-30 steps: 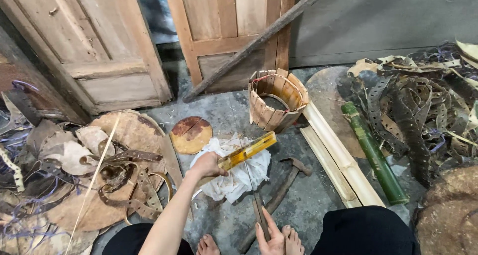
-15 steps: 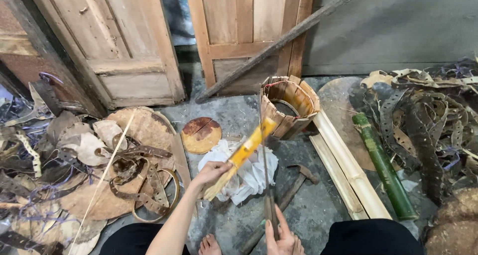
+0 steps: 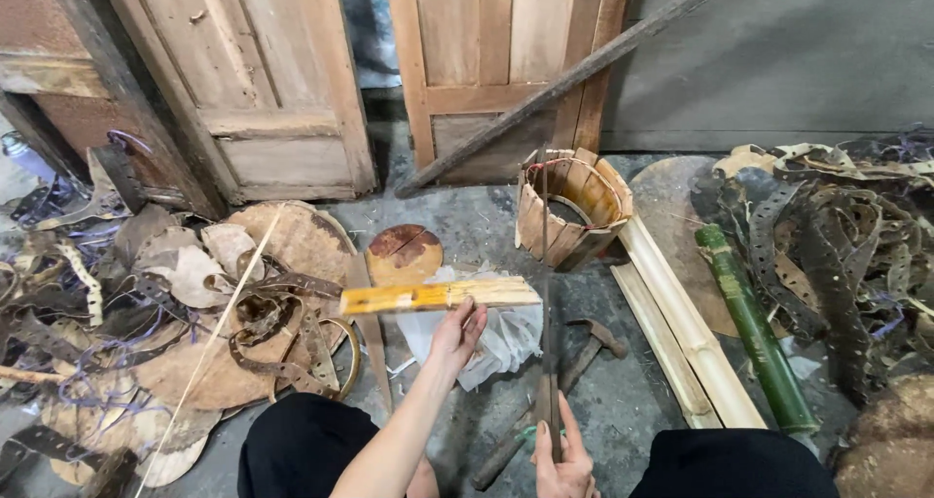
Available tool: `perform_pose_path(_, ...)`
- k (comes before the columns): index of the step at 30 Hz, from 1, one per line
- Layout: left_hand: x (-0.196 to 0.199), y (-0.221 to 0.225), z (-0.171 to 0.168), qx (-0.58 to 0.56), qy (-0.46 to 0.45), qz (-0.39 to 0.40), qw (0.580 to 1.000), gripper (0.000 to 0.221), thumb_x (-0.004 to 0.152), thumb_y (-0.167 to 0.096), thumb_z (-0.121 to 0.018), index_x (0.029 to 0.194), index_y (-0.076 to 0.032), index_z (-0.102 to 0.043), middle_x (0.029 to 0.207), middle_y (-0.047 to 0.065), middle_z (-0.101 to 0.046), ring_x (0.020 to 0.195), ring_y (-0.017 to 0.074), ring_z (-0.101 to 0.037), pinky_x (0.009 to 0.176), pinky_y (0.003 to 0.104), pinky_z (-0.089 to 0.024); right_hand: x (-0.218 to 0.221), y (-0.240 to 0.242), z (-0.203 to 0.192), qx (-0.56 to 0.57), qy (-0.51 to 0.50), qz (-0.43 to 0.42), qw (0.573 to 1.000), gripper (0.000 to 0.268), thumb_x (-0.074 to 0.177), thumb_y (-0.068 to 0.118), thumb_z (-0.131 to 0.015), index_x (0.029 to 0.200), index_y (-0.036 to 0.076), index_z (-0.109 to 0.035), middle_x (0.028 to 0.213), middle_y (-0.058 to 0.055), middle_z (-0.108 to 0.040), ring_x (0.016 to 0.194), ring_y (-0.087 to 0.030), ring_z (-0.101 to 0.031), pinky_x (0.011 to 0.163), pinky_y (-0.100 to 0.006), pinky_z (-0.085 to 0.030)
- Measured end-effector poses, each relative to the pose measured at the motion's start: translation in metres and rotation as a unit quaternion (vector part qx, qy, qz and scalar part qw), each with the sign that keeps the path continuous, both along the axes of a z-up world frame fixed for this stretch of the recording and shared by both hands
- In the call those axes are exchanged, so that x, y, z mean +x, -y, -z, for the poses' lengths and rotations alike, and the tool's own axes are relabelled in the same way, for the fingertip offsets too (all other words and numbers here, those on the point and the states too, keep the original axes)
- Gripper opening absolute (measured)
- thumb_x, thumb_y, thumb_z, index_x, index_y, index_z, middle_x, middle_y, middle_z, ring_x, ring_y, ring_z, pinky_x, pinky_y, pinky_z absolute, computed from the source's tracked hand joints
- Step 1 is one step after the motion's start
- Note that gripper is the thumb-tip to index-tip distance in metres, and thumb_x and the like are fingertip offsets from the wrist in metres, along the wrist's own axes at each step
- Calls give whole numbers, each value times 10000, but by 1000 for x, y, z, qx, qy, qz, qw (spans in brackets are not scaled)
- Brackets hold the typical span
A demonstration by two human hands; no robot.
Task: Shaving a piece of wood with a knife to thin it down while sitting on the floor.
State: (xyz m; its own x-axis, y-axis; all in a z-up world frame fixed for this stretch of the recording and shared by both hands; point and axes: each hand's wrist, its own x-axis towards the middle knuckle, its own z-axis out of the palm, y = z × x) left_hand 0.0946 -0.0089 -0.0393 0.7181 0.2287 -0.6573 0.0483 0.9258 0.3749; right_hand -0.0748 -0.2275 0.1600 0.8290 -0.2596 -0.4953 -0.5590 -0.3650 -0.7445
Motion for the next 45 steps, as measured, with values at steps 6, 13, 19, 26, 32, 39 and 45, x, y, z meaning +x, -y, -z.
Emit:
perform_pose_path(6,23,43,26,-74,16,41,996,230,952,-72,-702,1143,17,-613,1097,297,-723,1002,315,-742,857,375,-643,6,-5,-53,-140,-139,-85,977,563,920,563,-569,1480,591,-512,727,82,-816,831,-57,-775,824,-214,-525)
perform_pose_path(13,-11,35,-37,82,-164,224,957,262,1009,40,-577,1261,115,-578,1130,320,-719,931,368,-756,813,404,-668,33,7,-14,-125,-247,-199,940,626,988,630,-431,1598,553,-313,915,169,-811,855,-126,-727,836,-251,-528)
perform_pose_path(19,-47,-41,-13,767,-71,245,589,409,796,-2,-589,1193,-102,-584,1150,208,-671,947,459,-681,807,558,-518,23,17,80,-98,-173,-192,961,660,955,601,-506,1589,519,-342,1340,250,-723,816,-117,-770,842,-201,-583)
perform_pose_path(26,-49,-63,10,919,-80,335,190,576,919,-106,-452,1490,-173,-420,1457,125,-442,1395,409,-369,1155,676,-261,11,16,113,-151,-79,-165,971,629,930,599,-538,1545,538,-419,818,87,-756,769,-140,-670,864,-250,-529)
perform_pose_path(32,-47,-56,-19,906,-42,350,236,345,888,-42,-580,1227,-108,-569,1163,138,-550,1182,344,-548,1199,651,-285,11,11,64,-225,-83,-172,955,585,917,628,-531,1496,604,-447,716,126,-765,923,-181,-673,1042,-284,-491)
perform_pose_path(39,-44,-44,-77,854,47,386,345,477,979,-19,-521,1453,-32,-468,1253,186,-488,1183,376,-523,1147,616,-325,7,-2,27,-301,-30,-130,944,550,902,606,-560,1450,600,-516,590,84,-679,593,-149,-663,637,-271,-508)
perform_pose_path(45,-10,-67,-50,889,-27,327,320,544,888,47,-473,1426,-38,-485,1173,184,-452,1152,429,-484,1122,706,-280,16,-2,16,-254,-145,-197,936,615,912,698,-481,1514,670,-356,962,291,-811,932,-31,-693,958,-155,-514)
